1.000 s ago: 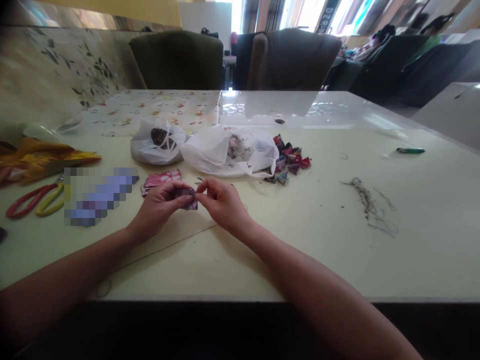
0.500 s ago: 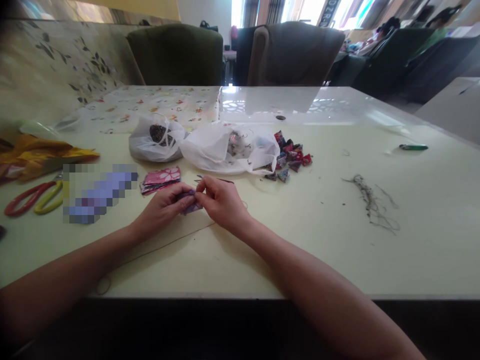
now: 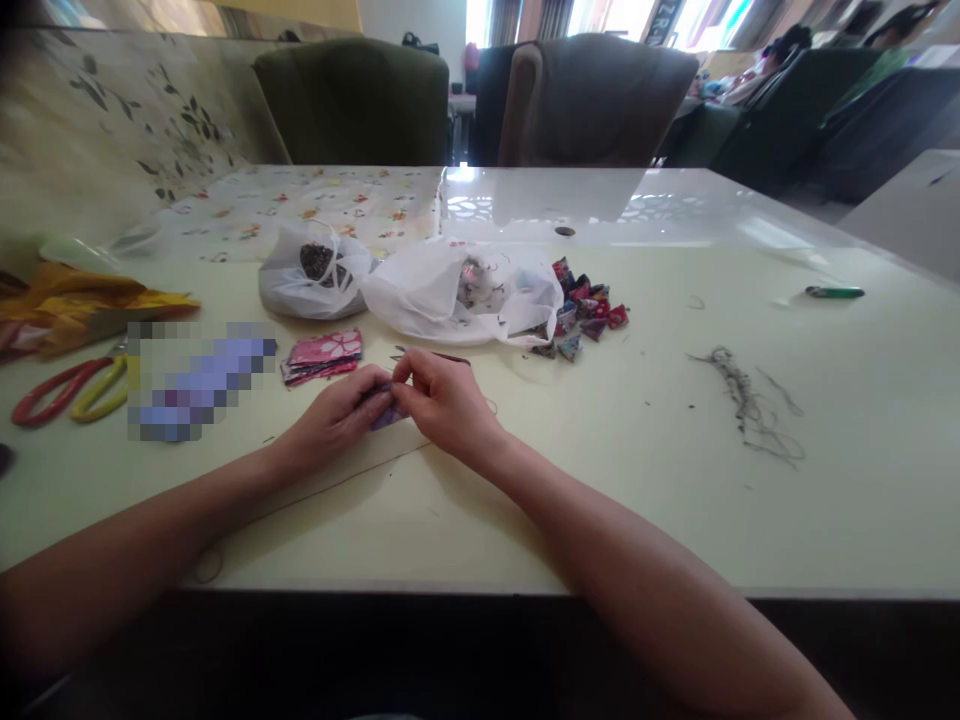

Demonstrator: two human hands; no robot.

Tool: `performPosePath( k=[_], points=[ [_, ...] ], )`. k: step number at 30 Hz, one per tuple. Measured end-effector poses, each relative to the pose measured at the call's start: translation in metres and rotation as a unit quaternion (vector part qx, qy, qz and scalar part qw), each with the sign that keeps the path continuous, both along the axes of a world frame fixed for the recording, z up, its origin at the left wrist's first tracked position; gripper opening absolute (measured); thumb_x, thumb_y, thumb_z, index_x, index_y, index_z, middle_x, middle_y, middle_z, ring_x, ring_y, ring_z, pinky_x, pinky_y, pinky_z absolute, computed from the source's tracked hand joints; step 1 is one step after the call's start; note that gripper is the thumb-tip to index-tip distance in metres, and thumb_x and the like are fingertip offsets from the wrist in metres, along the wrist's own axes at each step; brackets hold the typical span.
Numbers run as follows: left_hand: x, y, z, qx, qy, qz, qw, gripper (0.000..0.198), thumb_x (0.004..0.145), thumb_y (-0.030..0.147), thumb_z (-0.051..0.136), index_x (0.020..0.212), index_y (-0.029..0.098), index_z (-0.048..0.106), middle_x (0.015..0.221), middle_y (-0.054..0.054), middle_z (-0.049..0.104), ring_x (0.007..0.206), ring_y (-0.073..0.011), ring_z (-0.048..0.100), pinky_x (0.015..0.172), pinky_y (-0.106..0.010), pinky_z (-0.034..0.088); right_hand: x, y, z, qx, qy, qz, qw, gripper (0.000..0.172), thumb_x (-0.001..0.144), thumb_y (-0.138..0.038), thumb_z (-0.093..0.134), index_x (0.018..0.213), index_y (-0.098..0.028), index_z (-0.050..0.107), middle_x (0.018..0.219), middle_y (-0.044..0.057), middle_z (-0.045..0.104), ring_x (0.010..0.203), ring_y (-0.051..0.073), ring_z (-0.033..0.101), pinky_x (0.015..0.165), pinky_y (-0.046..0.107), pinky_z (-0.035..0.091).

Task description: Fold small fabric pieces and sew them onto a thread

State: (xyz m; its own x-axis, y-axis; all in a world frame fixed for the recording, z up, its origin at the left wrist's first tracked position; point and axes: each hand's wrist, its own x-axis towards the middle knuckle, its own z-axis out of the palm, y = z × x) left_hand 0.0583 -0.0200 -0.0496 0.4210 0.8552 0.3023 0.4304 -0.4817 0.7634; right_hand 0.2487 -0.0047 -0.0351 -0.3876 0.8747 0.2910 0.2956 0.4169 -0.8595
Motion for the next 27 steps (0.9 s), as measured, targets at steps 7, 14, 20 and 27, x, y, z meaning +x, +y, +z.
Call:
performPosePath(
  k=[7,14,20,27],
  points=[
    [0.0004,0.0008,0.0035,-0.014,0.003,0.005,1.000,0.018,0.098,0.025,0.052,0.087,0.018,0.063,0.083,-0.002,0.065,0.074,-0.0139,0.058,0.072,-0.027,0.045,0.0005,0.0002,-0.0005,-0.003,-0.020,-0.014,1.000,0.008,0.085,-0.023,0.065,0.085,-0.019,0.058,0.056,-0.008,0.044,0.056,0.009,0.039,0.057,0.025,0.028],
    [0.0005,0.0002,0.0052,-0.082,-0.018,0.037,0.996,0.015,0.089,0.030,0.064,0.081,0.017,0.067,0.071,0.000,0.063,0.066,-0.0128,0.056,0.064,-0.025,0.044,0.0008,0.0001,-0.0007,0.010,-0.051,-0.001,0.999,0.002,0.087,-0.020,0.063,0.086,-0.018,0.063,0.059,-0.006,0.048,0.059,0.009,0.042,0.061,0.025,0.029],
    [0.0017,0.0006,0.0016,-0.157,-0.122,0.020,0.980,0.017,0.085,0.032,0.071,0.092,0.017,0.067,0.077,-0.001,0.069,0.066,-0.0129,0.061,0.061,-0.025,0.048,0.0000,0.0005,-0.0001,0.004,-0.046,-0.010,0.999,0.008,0.085,-0.018,0.062,0.078,-0.018,0.059,0.060,-0.005,0.050,0.059,0.009,0.041,0.059,0.026,0.028],
    [-0.0003,0.0046,-0.0002,-0.139,-0.259,0.084,0.952,0.032,0.080,0.031,0.081,0.099,0.020,0.057,0.083,0.000,0.068,0.076,-0.0138,0.067,0.065,-0.023,0.054,0.0005,0.0058,-0.0046,-0.052,0.040,-0.049,0.997,0.011,0.086,-0.025,0.063,0.078,-0.019,0.056,0.058,-0.006,0.046,0.056,0.009,0.038,0.055,0.026,0.028]
  ],
)
